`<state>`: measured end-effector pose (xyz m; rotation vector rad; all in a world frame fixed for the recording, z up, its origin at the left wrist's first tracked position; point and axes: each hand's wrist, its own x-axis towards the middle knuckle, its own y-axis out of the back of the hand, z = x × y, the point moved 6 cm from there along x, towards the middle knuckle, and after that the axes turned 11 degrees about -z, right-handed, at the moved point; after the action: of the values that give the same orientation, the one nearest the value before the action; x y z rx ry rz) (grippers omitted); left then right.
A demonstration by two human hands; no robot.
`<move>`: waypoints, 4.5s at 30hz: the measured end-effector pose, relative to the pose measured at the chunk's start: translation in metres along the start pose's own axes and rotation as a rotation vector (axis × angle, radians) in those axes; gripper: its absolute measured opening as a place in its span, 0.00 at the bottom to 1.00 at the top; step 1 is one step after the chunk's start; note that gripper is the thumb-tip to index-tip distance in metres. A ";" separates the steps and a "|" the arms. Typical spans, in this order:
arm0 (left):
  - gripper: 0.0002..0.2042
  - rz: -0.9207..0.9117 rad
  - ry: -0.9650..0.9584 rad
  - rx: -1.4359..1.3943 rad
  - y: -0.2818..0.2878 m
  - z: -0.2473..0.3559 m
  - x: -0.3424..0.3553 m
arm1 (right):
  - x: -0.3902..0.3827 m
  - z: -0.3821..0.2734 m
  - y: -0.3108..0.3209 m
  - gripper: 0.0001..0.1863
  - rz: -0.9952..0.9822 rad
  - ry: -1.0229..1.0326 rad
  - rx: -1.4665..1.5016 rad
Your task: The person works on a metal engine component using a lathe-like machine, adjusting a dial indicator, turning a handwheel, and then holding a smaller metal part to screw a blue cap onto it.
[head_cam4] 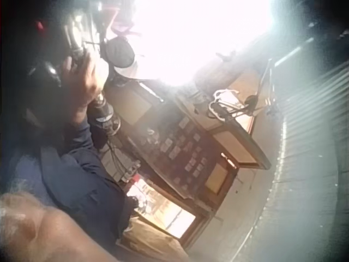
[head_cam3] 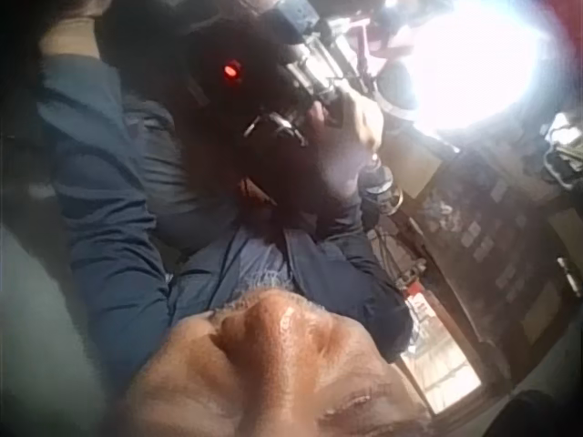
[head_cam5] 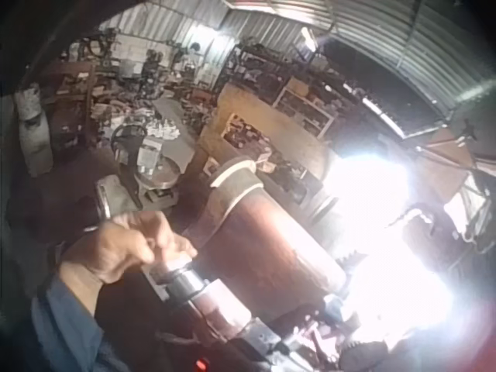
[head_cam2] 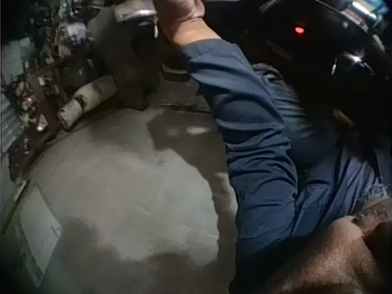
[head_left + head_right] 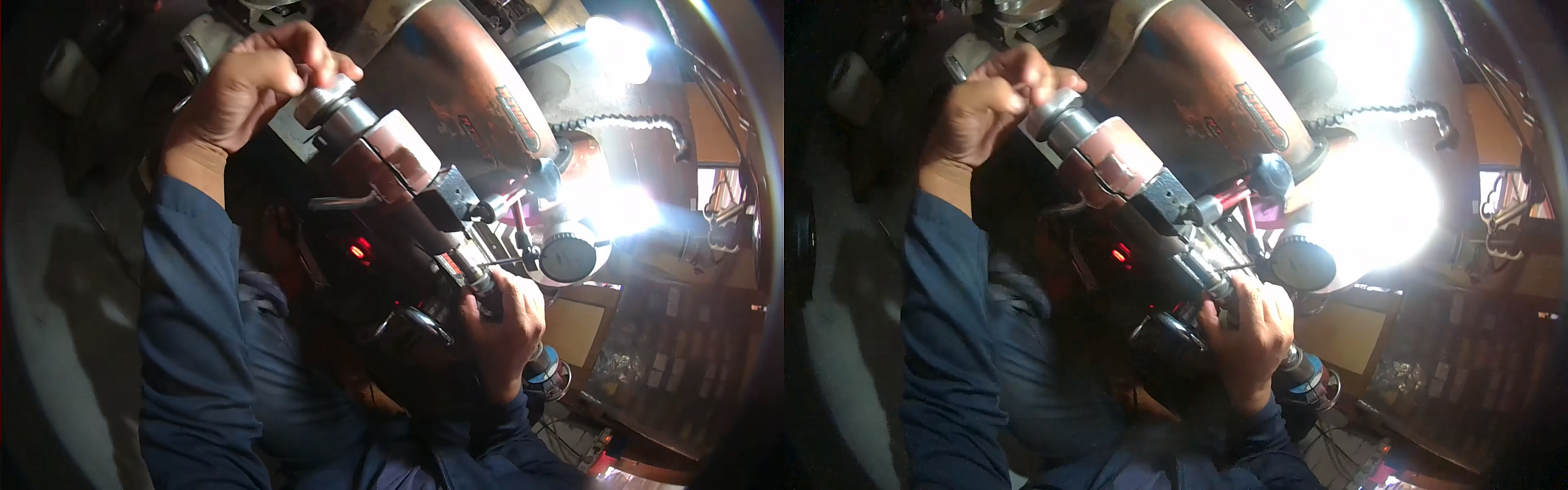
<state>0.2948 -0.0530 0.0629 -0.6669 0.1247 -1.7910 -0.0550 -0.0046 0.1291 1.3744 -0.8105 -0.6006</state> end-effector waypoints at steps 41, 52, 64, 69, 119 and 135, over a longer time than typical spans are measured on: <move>0.14 -0.090 0.241 0.181 -0.350 -0.132 -0.074 | -0.197 0.046 -0.044 0.25 -0.487 -0.339 2.029; 0.10 -0.163 0.344 0.385 -0.354 -0.143 -0.065 | -0.213 0.049 -0.074 0.25 -0.595 -0.352 2.276; 0.09 -0.174 0.457 0.390 -0.357 -0.147 -0.059 | -0.229 0.048 -0.089 0.24 -0.749 -0.392 2.431; 0.09 -0.171 0.456 0.388 -0.358 -0.147 -0.058 | -0.226 0.048 -0.084 0.22 -0.757 -0.336 2.454; 0.25 -0.535 0.825 -0.117 -0.403 -0.177 -0.076 | -0.218 0.103 -0.002 0.08 0.067 0.079 1.513; 0.17 -0.344 0.728 -0.378 -0.429 -0.221 -0.064 | -0.583 0.307 0.067 0.12 0.386 -1.465 0.468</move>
<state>-0.1684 0.0927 0.0304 -0.2678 0.9014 -2.3024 -0.6563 0.2737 0.1107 0.9443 -2.4357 -1.1420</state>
